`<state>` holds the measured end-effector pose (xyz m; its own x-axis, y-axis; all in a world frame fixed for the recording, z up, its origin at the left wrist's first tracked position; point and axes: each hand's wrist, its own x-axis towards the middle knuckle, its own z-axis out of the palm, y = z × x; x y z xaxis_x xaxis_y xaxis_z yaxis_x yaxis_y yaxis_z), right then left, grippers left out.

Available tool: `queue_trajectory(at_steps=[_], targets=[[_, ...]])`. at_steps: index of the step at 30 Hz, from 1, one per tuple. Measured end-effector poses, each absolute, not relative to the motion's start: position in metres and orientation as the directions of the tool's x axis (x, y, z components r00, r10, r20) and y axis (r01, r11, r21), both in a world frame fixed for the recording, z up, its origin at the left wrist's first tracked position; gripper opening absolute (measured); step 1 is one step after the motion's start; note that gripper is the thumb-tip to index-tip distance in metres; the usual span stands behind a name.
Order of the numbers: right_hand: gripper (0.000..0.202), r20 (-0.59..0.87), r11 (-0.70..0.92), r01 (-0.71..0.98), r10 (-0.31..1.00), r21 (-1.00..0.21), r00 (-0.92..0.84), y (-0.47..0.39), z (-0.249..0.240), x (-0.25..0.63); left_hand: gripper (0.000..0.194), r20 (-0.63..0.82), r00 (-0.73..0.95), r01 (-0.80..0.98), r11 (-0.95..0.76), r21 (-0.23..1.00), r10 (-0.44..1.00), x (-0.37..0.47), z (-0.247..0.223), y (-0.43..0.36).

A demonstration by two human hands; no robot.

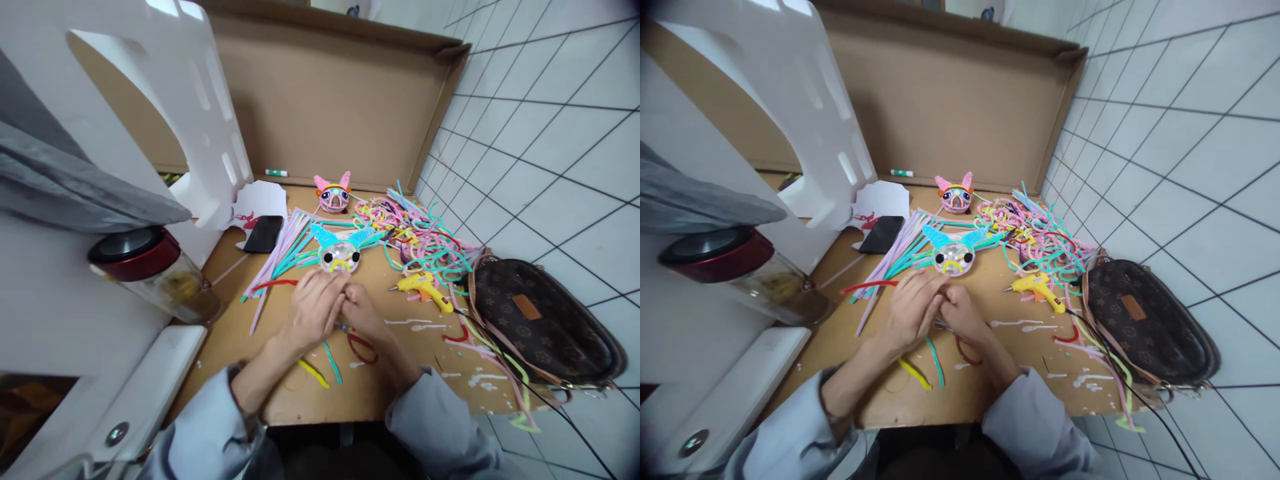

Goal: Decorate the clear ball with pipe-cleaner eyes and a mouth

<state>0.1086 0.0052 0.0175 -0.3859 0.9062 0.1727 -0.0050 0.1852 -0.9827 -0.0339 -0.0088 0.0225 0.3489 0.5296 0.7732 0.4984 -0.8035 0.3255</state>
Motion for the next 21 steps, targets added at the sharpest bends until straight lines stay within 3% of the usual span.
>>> queue_trajectory(at_steps=[4,10,16,19,21], targets=[[0.033,0.223,0.264,0.031,0.869,-0.964,-0.441,0.004,0.031,0.117,0.035,0.620,0.308,0.697,-0.615,0.369,0.721,-0.035,0.019,-0.005],[0.036,0.130,0.189,0.071,0.859,-0.980,-0.496,0.011,0.037,0.132,0.036,0.635,0.339,0.676,-0.649,0.349,0.694,-0.044,0.012,-0.006],[0.043,0.075,0.082,0.028,0.975,-0.996,-0.208,-0.005,0.033,0.159,0.036,0.675,0.233,0.620,-0.641,0.451,0.700,-0.052,0.013,-0.001],[0.036,0.177,0.194,0.269,0.980,-0.943,-0.087,-0.035,0.027,0.168,0.037,0.620,0.144,0.542,-0.586,0.603,0.771,-0.051,0.017,-0.003],[0.027,0.232,0.266,0.552,0.964,-0.790,-0.131,-0.056,0.016,0.169,0.036,0.552,0.058,0.449,-0.516,0.729,0.832,-0.049,0.020,-0.004]])
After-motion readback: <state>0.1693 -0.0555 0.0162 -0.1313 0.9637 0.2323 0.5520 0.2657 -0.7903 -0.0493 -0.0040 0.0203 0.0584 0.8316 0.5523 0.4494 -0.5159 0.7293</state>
